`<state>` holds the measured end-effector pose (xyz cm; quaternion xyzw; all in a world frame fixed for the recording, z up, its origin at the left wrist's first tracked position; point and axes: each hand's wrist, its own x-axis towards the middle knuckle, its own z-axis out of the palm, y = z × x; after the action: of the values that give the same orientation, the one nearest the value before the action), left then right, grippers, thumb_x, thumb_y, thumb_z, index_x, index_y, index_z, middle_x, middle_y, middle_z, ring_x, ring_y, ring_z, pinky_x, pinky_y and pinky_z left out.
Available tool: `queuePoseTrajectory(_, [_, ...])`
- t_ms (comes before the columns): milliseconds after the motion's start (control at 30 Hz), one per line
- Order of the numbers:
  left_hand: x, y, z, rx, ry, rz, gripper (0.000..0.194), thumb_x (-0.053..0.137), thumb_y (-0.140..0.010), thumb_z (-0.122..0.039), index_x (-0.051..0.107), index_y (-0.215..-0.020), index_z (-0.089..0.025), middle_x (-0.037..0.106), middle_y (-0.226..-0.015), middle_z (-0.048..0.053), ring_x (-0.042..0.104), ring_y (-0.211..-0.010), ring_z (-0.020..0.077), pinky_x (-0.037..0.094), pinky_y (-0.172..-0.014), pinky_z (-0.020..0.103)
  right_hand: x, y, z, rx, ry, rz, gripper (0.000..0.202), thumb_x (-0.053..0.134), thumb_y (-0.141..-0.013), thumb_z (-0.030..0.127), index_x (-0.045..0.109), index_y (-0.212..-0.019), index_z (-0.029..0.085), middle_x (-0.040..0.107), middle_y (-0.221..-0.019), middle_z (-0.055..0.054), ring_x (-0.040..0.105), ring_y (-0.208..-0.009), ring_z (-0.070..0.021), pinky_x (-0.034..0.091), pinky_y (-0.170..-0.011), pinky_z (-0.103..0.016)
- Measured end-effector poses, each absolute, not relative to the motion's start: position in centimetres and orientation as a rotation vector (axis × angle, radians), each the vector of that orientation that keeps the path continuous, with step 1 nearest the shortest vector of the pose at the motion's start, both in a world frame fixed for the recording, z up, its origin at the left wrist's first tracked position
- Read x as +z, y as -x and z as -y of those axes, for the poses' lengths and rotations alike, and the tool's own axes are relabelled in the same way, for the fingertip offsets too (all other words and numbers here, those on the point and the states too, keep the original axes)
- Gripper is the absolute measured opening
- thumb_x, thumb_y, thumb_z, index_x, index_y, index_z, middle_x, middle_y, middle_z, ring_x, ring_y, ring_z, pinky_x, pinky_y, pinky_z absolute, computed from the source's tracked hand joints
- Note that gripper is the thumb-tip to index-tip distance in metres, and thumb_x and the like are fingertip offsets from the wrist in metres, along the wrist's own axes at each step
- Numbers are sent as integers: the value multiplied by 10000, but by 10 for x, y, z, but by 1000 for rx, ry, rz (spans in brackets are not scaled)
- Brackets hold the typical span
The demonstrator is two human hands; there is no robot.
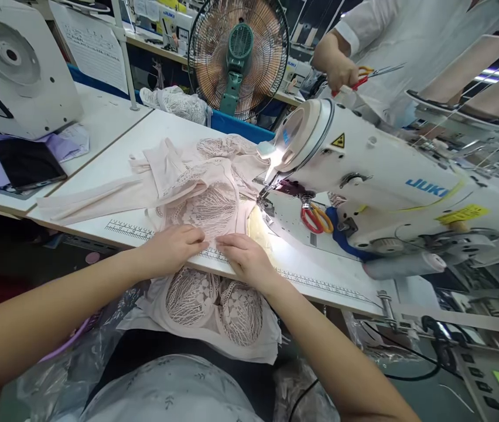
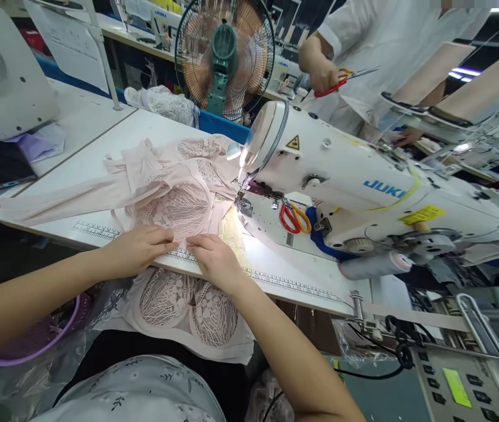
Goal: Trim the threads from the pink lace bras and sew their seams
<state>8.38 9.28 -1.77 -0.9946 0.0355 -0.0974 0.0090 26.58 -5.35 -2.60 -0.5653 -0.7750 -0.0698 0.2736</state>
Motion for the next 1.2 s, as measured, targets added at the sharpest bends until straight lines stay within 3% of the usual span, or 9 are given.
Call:
queuePoseTrajectory(267, [-16, -80, -95, -262, 3090, -158, 442, 448, -817, -22, 558, -1227, -144, 604, -1126, 122, 541, -1020, 238, 451, -841, 371, -25, -264, 54, -178, 1567, 2095, 267, 408, -921, 129, 671, -959, 143, 683, -1061, -135, 632, -977, -215, 545, -845, -381])
queuePoseTrajectory(733, [-11, -77, -90, -209, 3029, -150, 387, 453, -865, -67, 554, -1229, -151, 619, -1119, 119, 538, -1023, 237, 457, -831, 370, -18, -262, 55, -167, 1590, 2163, 264, 412, -924, 145, 628, -1074, 125, 662, -1107, -147, 612, -1032, -216, 534, -878, -375])
queuePoseTrajectory(1200, [-15, -76, -96, -224, 3103, -171, 418, 419, -872, -73, 532, -1262, -173, 605, -1130, 114, 540, -1025, 234, 447, -853, 369, -6, -251, 55, -331, 1800, 2432, 304, 473, -884, 103, 636, -1139, 132, 636, -1129, -164, 603, -1001, -246, 539, -810, -348])
